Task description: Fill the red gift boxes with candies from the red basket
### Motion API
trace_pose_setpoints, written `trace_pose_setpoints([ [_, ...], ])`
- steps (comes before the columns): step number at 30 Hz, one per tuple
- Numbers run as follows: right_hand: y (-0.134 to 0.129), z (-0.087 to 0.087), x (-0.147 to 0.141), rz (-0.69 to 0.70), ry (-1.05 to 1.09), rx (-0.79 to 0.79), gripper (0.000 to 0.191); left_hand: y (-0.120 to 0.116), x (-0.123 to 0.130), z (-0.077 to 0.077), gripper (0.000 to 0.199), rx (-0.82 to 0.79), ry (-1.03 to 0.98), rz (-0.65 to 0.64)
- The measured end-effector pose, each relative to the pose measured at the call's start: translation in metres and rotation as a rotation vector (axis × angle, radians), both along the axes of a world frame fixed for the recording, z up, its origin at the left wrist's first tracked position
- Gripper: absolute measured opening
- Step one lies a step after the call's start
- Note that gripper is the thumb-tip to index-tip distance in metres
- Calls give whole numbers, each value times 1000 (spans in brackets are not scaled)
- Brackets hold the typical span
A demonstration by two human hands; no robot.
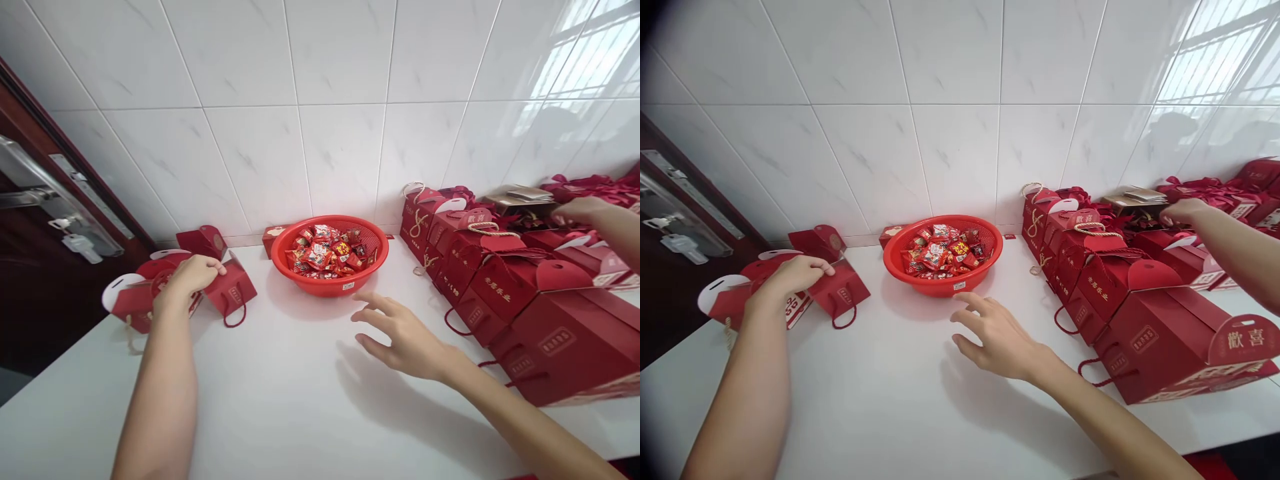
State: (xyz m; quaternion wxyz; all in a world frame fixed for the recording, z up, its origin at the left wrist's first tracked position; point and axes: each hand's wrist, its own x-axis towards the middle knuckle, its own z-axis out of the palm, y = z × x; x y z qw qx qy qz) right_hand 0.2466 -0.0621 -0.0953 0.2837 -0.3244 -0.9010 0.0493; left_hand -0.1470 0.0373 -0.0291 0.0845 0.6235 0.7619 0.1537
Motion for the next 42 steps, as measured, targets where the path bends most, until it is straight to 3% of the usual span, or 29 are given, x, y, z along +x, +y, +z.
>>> trace_pose_setpoints([
  [10, 42, 20, -75, 169, -17, -191, 24, -16, 37, 18, 49, -219, 31, 44],
  [14, 48, 28, -100, 175, -38, -227, 29, -29, 56, 23, 49, -307, -16, -144],
  [17, 48, 31, -110, 176, -132, -267, 20, -35, 75, 24, 43, -354, -11, -325],
  [20, 45, 31, -111, 108, -117, -307, 17, -40, 88, 25, 41, -378, 26, -434],
  [24, 39, 32, -105, 110, -8, -327, 36, -44, 96, 26, 39, -352, 43, -476],
  [29, 28, 45, -97, 189, -117, -341, 25, -47, 101, 26, 42, -380, 42, -488],
  [36, 35, 56, -78, 197, -130, -563, 9, -56, 111, 29, 51, -462, 107, -584],
  [42, 46, 51, -68, 95, 7, -427, 21, -64, 134, 16, 48, -398, 101, -699],
])
